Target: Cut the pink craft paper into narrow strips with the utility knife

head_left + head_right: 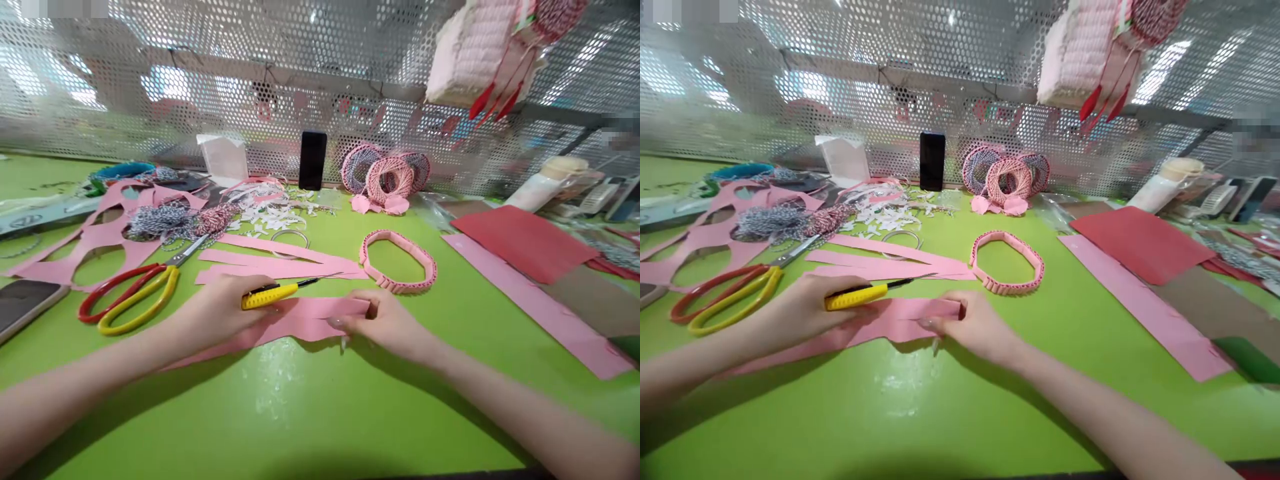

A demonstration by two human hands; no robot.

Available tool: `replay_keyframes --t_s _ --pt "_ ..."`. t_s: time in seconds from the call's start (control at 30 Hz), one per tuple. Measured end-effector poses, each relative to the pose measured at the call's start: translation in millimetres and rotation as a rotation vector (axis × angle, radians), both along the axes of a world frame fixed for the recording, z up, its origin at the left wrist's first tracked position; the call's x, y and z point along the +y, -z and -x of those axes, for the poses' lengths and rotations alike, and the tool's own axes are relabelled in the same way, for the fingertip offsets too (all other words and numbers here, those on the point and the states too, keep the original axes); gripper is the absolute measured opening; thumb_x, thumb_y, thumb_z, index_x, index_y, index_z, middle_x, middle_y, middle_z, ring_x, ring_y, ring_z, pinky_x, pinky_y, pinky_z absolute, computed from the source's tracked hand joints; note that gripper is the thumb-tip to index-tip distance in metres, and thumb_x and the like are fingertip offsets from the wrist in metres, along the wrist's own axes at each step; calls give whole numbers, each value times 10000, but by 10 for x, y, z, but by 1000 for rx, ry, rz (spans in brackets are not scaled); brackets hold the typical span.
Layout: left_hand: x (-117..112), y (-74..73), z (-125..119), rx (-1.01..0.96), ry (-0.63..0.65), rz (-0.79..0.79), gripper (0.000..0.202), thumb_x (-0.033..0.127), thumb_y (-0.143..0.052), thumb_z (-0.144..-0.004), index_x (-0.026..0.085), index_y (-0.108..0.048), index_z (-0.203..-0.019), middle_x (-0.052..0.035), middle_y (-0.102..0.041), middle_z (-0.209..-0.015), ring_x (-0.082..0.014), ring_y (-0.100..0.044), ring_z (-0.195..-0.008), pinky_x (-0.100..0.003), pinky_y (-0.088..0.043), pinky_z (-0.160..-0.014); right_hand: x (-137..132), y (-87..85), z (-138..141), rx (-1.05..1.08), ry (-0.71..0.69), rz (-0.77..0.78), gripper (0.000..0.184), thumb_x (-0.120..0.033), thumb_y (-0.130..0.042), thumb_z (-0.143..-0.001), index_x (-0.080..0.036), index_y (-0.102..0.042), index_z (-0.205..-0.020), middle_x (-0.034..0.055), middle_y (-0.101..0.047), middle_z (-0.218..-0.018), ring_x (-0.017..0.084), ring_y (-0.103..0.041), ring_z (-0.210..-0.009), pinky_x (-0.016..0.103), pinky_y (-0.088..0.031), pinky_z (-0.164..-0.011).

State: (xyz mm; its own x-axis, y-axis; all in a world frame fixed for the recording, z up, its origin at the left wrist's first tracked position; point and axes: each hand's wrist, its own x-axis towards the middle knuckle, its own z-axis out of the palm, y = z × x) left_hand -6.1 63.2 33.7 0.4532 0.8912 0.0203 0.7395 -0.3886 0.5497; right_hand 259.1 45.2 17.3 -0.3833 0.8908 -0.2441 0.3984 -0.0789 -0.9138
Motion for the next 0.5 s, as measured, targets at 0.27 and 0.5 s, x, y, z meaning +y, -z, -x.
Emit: replay_keyframes --t_s 0.27,0.5 --pt "19 -216 116 -105 -176 -189 349 517 -631 -749 262 -717 -972 13 -733 -783 -195 -639 -665 -257 -436 -612 -43 106 -27 90 -2 224 363 -447 -830 -656 -133 -689 -771 36 -695 -624 102 -567 -481 218 -418 -456" --pt "124 -318 225 -407 -456 -110 344 478 -778 -657 237 -658 -871 30 -602 -631 -126 -520 -486 -242 -394 -458 7 123 -137 1 25 130 338 -449 -794 -717 -149 -682 -822 11 -674 -603 99 -547 -473 218 -382 -458"
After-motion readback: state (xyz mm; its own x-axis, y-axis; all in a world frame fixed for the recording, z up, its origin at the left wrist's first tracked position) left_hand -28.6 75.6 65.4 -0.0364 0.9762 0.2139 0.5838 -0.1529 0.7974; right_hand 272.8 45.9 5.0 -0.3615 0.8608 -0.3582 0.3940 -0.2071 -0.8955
